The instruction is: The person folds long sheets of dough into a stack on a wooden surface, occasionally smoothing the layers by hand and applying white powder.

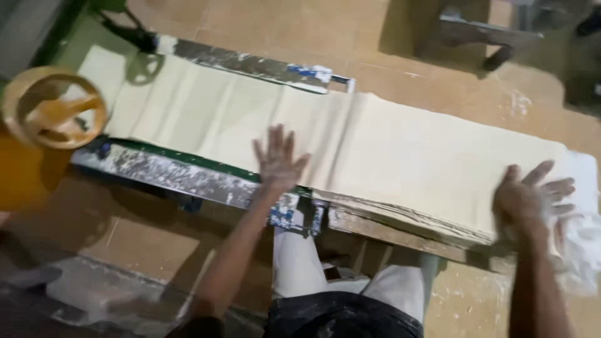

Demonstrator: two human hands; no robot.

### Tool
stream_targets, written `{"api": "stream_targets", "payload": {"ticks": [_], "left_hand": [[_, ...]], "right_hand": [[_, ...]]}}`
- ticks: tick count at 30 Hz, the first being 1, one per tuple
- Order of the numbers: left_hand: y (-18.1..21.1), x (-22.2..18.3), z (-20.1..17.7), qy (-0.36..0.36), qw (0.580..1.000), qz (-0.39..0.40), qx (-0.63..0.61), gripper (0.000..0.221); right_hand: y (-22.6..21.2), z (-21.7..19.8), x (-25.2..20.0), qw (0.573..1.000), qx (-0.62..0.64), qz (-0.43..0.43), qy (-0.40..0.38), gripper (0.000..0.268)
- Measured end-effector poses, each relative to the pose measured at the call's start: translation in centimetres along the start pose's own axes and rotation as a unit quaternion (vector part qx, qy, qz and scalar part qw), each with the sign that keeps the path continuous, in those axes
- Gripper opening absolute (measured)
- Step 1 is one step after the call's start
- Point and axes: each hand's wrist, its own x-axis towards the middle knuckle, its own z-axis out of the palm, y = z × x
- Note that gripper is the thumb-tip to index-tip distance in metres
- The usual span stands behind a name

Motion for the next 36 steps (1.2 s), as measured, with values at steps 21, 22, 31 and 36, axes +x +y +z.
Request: {"api": "stream_targets", "payload": {"ticks": [21,22,31,36], "left_hand": [[-10.7,7.9,15.3,-0.064,0.314,0.060,-0.945,0.047],[-10.5,8.3,15.9,-0.064,0.308,0.058,-0.947,0.047],[-10.3,6.0,10.7,-0.109,0.229,0.100,-0.962,0.057],[-8.9,7.2,11.5,-0.093,0.279,-0.013,-0.956,0.072]], "right_hand": [[-50.8,26.8,-19.4,0.716,0.199,-0.553,-0.376,0.045],[-52.0,26.8,-19.2,0.717,0.193,-0.552,-0.379,0.045],[-39.1,14.5,-12.3,0.745,0.292,-0.481,-0.359,0.039],[-33.4,19.0,-5.1,0.914,0.168,-0.306,-0.209,0.076]]}}
